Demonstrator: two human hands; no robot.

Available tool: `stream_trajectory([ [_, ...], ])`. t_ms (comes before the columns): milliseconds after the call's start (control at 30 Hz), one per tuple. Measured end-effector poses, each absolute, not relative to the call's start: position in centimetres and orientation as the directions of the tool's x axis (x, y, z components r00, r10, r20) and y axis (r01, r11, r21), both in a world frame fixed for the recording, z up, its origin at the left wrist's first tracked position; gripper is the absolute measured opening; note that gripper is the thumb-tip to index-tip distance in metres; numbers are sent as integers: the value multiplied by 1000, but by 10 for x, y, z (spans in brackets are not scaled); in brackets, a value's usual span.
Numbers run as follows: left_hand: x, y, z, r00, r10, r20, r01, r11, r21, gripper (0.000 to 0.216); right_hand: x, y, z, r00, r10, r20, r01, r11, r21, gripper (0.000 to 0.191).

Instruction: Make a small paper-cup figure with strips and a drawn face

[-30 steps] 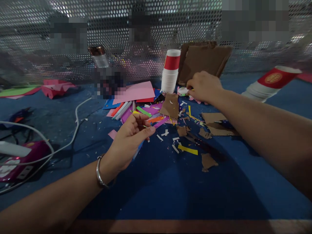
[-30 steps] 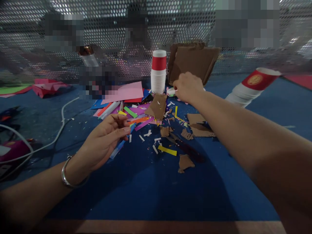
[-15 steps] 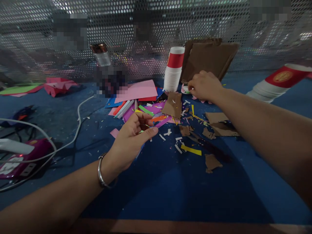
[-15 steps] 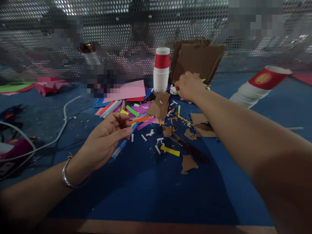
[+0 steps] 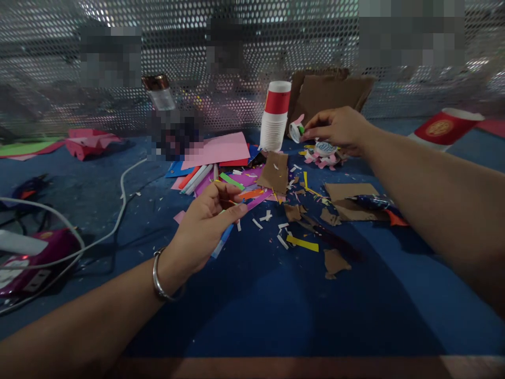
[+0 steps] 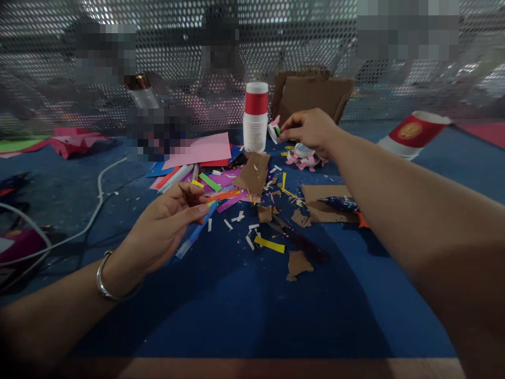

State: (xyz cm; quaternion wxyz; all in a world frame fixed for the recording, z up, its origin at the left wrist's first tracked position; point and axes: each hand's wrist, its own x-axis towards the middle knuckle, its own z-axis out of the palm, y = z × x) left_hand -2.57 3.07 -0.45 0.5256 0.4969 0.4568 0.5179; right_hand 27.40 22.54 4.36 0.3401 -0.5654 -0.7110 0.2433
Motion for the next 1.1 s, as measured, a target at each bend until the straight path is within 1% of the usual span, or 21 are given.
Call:
stream_trajectory([
  [67,-27,32,-6,42,997,59,-85,-55,995,36,268,212,49,-156,979,131,502,193,-843,8],
  [133,-28,34,-7,31,995,100,-74,-97,992,36,261,196,54,-233,971,44,384,134,-914,8],
  [200,-29,35,-7,22,988,155,-42,-154,987,37,254,179,58,-323,946,-31,310,75,-948,6],
  [267,-29,38,-6,18,978,208,-18,-208,978,44,246,164,58,-406,910,-79,259,32,-965,4],
  [333,-28,40,-4,14,972,233,-49,-232,972,55,239,150,56,-525,844,-107,158,-27,-987,7],
  [367,-27,42,-3,18,973,230,-87,-227,970,61,234,145,54,-575,809,-120,145,-44,-989,8],
  [433,-26,44,0,53,977,205,-169,-194,966,68,225,135,50,-643,751,-150,135,-82,-987,10],
  [500,-25,45,1,91,980,179,-213,-156,965,69,217,126,46,-675,718,-171,128,-115,-985,13],
  [667,-26,46,1,89,987,134,-163,-118,979,55,203,114,40,-660,723,-204,166,-125,-978,12],
  [800,-29,48,-2,41,990,133,-128,-126,984,54,203,113,40,-643,748,-166,194,-51,-980,12],
  [900,-31,48,-4,7,988,156,-88,-155,984,54,203,113,40,-608,784,-125,207,4,-978,16],
  [1100,-30,45,-2,40,981,189,-43,-187,981,53,202,111,37,-590,808,-5,273,194,-942,17],
])
